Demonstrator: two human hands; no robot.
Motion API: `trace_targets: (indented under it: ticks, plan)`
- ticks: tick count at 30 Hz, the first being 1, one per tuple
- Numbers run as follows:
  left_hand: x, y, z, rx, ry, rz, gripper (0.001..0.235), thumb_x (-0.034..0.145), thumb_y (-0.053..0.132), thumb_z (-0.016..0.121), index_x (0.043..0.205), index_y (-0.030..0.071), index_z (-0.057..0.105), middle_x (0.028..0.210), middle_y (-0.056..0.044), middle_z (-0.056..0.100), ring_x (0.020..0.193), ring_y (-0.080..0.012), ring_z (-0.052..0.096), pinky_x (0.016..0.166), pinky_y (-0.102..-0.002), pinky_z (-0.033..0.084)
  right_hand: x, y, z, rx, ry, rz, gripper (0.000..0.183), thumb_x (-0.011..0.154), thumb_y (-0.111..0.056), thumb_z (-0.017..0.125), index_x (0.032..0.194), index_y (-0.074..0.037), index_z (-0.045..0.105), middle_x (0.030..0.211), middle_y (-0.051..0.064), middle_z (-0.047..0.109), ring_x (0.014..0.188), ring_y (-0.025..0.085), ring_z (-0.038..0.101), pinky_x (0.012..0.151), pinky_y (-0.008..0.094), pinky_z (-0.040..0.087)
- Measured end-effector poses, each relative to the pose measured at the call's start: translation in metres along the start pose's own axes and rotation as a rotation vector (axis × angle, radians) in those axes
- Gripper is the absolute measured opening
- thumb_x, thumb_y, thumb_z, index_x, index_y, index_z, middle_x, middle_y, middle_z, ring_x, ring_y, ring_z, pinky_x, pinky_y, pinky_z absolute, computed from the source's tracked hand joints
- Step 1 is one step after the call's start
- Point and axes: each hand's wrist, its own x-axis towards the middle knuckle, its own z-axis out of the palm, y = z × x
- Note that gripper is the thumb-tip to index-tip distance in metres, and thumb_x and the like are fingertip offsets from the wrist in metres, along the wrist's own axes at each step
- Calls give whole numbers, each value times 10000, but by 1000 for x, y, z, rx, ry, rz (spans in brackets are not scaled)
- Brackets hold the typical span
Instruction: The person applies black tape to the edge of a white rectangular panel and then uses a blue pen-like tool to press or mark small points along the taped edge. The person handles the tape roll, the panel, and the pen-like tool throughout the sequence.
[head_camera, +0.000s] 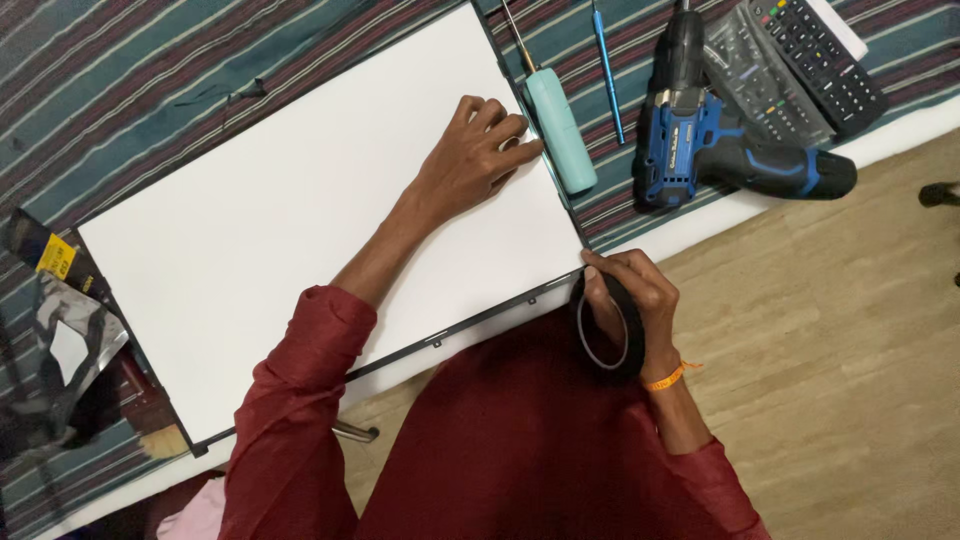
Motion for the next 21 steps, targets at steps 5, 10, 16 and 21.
trace_targets:
  ticks: [5, 10, 16, 21]
  plan:
    - [3, 2, -4, 15, -4, -1, 252, 929, 193, 810, 1173, 222, 754, 1080, 35, 698, 1031, -170, 571, 1013, -398, 458, 2, -4, -2, 11, -7, 27, 173, 950, -93, 721, 1094, -23, 786, 828, 84, 660, 686, 165, 640, 602, 295, 513]
    - [4, 1, -5, 20, -8, 9, 232, 932, 191, 814, 1155, 213, 755, 1057, 30, 703, 1015, -173, 571, 998, -404, 462, 4, -4, -1, -11, -6, 25, 161, 931, -73, 731, 1074, -21, 785, 822, 75, 662, 674, 156, 638, 585, 287, 515]
    - [3, 1, -6, 15, -25, 18, 231, 934, 207, 822, 1157, 193, 766, 1067, 23, 698, 1021, -173, 573, 1011, -397, 466, 4, -7, 0, -18, 10, 33, 170, 915, -40, 735, 1075, -10, 783, 828, 86, 663, 678, 162, 644, 596, 291, 524]
    - [7, 11, -7, -40, -72, 53, 219, 908, 210, 837, 1116, 201, 771, 1004, 29, 676, 992, -177, 570, 1005, -417, 465, 5, -12, -1, 22, 27, 43, 168, 923, -31, 735, 1085, -5, 771, 857, 91, 672, 710, 162, 663, 611, 290, 535]
